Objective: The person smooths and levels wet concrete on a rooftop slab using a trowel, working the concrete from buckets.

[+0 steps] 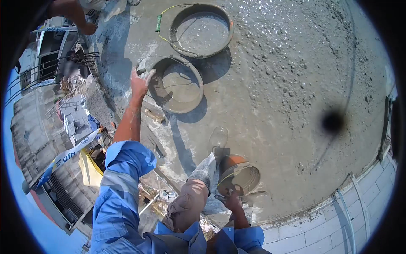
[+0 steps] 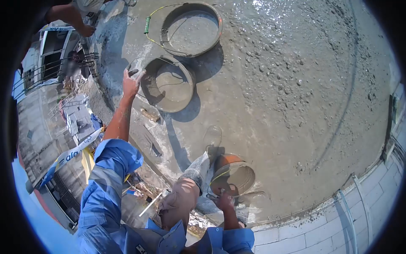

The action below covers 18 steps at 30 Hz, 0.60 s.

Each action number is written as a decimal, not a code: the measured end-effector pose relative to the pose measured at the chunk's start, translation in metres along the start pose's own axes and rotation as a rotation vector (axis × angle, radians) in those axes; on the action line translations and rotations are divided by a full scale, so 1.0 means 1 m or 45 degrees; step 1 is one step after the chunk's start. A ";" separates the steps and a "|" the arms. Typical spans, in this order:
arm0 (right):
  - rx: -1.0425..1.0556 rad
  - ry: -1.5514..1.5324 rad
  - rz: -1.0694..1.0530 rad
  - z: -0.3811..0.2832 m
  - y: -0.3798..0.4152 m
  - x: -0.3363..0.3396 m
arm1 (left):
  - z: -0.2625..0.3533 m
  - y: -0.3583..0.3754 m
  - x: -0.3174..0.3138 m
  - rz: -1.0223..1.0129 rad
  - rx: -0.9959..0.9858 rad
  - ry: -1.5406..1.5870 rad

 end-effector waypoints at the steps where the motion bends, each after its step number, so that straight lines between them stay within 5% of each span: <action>1: -0.010 0.004 -0.001 0.001 0.000 0.014 | 0.009 0.002 0.009 -0.209 0.177 0.198; 4: 0.054 -0.745 -0.054 -0.008 -0.003 0.063 | 0.048 0.059 0.017 -0.610 0.525 0.608; 6: 0.183 -0.535 0.255 -0.071 0.015 0.114 | 0.092 0.119 -0.004 -0.768 0.193 0.388; 10: 0.675 -0.452 0.613 -0.189 0.039 0.142 | 0.231 0.167 -0.010 -0.718 0.165 0.444; 12: 0.673 -0.488 0.519 -0.220 0.047 0.146 | 0.283 0.198 0.007 -0.776 0.123 0.422; 14: 0.478 0.197 0.314 -0.235 0.039 0.122 | 0.319 0.243 0.020 -0.952 0.359 0.823; 15: 0.743 0.335 0.769 -0.234 0.066 0.125 | 0.333 0.258 0.023 -0.995 0.317 0.788; 18: 0.658 0.034 0.869 -0.176 0.049 0.101 | 0.369 0.312 0.010 -1.142 0.418 1.011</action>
Point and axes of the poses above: each hand's wrist, its own y-axis away from the middle knuckle, its own x-axis out of the back of the hand, z = x × y, the point moved 6 cm from there along -y, towards the middle knuckle, and after that the axes turned 11 degrees about -z, right-handed, at the moved point
